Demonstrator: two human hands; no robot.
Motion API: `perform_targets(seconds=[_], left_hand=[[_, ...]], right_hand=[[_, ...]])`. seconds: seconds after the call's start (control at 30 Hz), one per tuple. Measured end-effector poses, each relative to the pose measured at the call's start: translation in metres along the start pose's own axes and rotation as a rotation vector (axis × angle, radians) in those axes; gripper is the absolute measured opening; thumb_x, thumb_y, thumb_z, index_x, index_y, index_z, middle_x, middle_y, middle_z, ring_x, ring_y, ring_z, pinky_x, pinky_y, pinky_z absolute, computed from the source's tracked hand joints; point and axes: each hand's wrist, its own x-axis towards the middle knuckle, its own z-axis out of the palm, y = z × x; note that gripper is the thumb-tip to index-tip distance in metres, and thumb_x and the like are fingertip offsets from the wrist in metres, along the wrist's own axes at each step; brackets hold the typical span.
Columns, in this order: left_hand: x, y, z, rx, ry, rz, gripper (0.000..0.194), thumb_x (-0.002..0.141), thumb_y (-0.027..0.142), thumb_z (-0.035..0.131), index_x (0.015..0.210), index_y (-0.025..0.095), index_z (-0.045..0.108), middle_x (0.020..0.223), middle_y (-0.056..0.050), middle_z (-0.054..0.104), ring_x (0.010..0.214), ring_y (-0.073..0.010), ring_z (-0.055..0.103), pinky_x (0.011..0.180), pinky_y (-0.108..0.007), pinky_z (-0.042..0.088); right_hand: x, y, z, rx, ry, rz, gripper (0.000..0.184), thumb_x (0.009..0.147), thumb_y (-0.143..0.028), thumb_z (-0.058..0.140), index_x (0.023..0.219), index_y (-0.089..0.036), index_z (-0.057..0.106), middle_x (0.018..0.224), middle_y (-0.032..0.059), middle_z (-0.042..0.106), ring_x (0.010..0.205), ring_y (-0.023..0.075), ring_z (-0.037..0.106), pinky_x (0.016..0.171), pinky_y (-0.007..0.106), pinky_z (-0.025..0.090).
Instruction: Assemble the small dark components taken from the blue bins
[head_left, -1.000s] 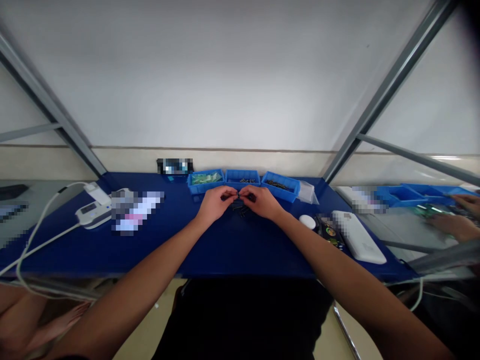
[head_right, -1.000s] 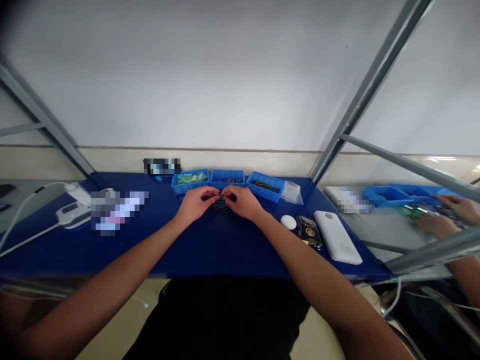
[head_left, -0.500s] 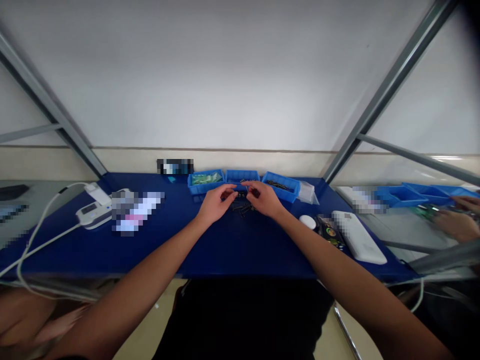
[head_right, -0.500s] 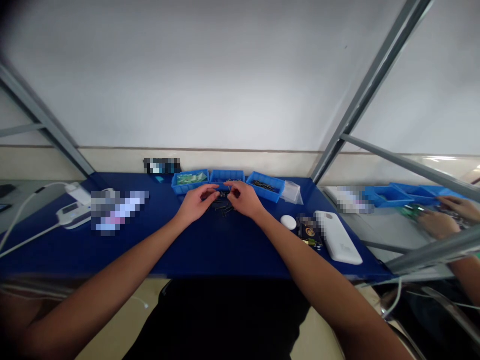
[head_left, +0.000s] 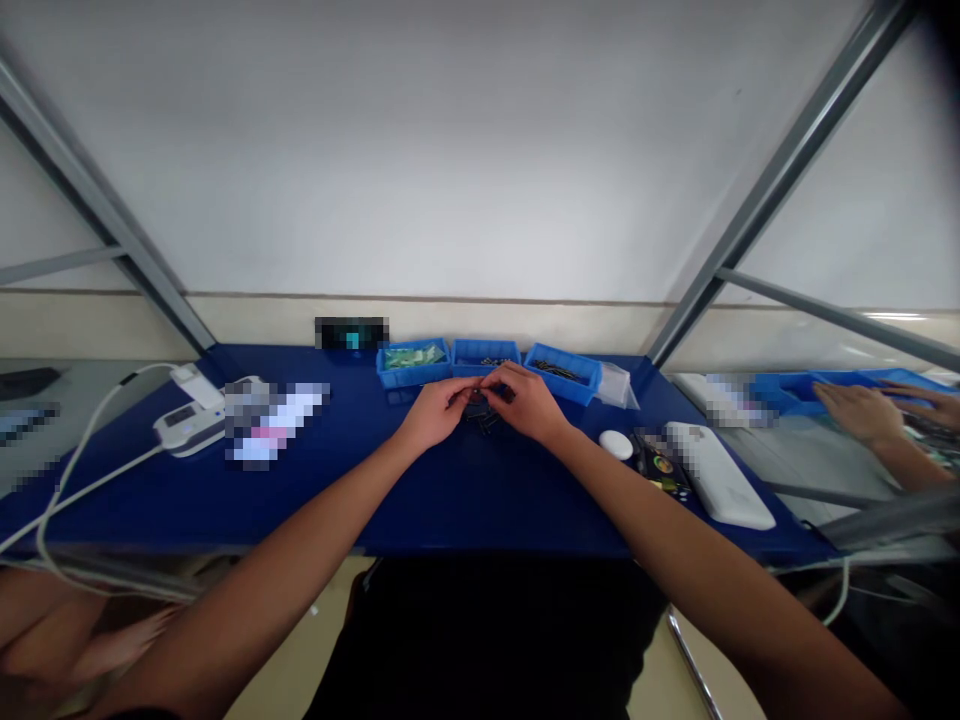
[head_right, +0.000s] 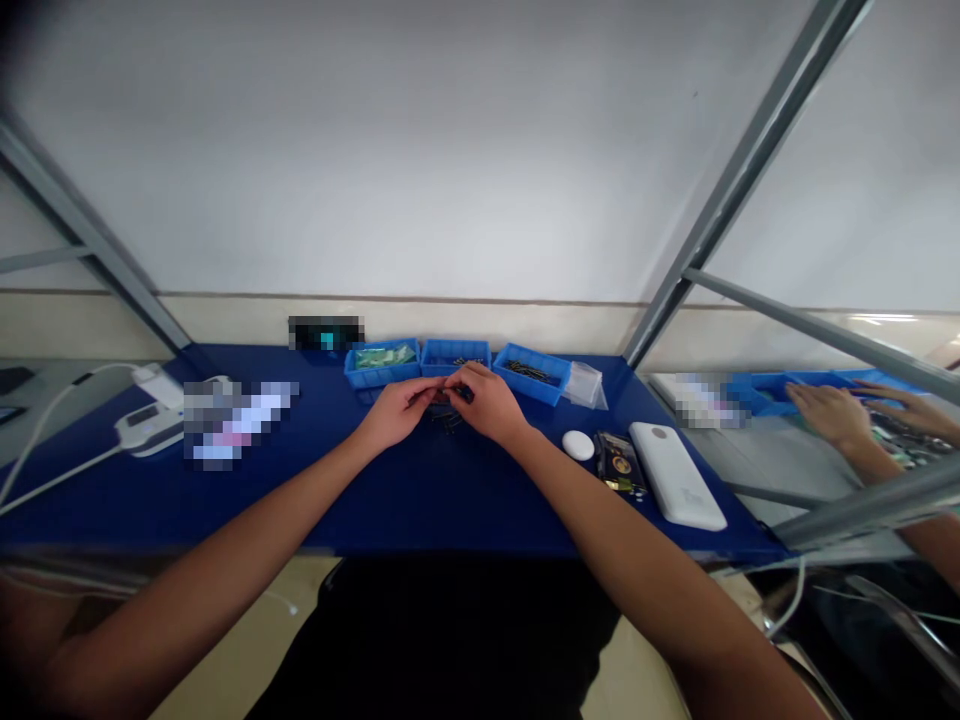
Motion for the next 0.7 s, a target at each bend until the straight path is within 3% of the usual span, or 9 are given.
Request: perform_targets(seconds=[0.13,0.37,0.7], left_hand=[[0.0006,-0.0005,-0.0011,0.009,0.089,-0.01,0.029,0.1,0.03,0.06,0.123,0.025,0.075,0.125,-0.005,0.077,0.114,-0.0246,0.073,0.101,-0.042,0.059],[0.0011,0.0028,-0.0026,-0.125,0.223,-0.107,0.02,0.093,0.034,0.07,0.107,0.021,0.076,0.105,-0.006,0.08,0.094,-0.0223,0.078,0.091,-0.039,0.064],[0.0009,-0.004,-0.0029,-0.026,0.223,-0.114,0.016,0.088,0.024,0.071,0.101,0.022,0.078,0.098,-0.005,0.081,0.087,-0.022,0.078,0.086,-0.038,0.064]], right_hand=[[-0.0002,-0.0009,0.001,0.051,-0.05,-0.023,0.013,0.095,-0.02,0.063,0.104,-0.023,0.072,0.105,0.0061,0.072,0.092,0.0183,0.067,0.083,0.03,0.056],[0.0006,-0.005,-0.0022,0.066,-0.014,0.006,0.012,0.099,-0.024,0.06,0.104,-0.023,0.071,0.101,0.0053,0.072,0.083,0.0162,0.066,0.077,0.029,0.055],[-0.0006,-0.0049,-0.003,0.032,0.038,0.025,0.012,0.1,-0.023,0.058,0.103,-0.023,0.07,0.102,0.0057,0.07,0.084,0.0172,0.067,0.078,0.03,0.056]])
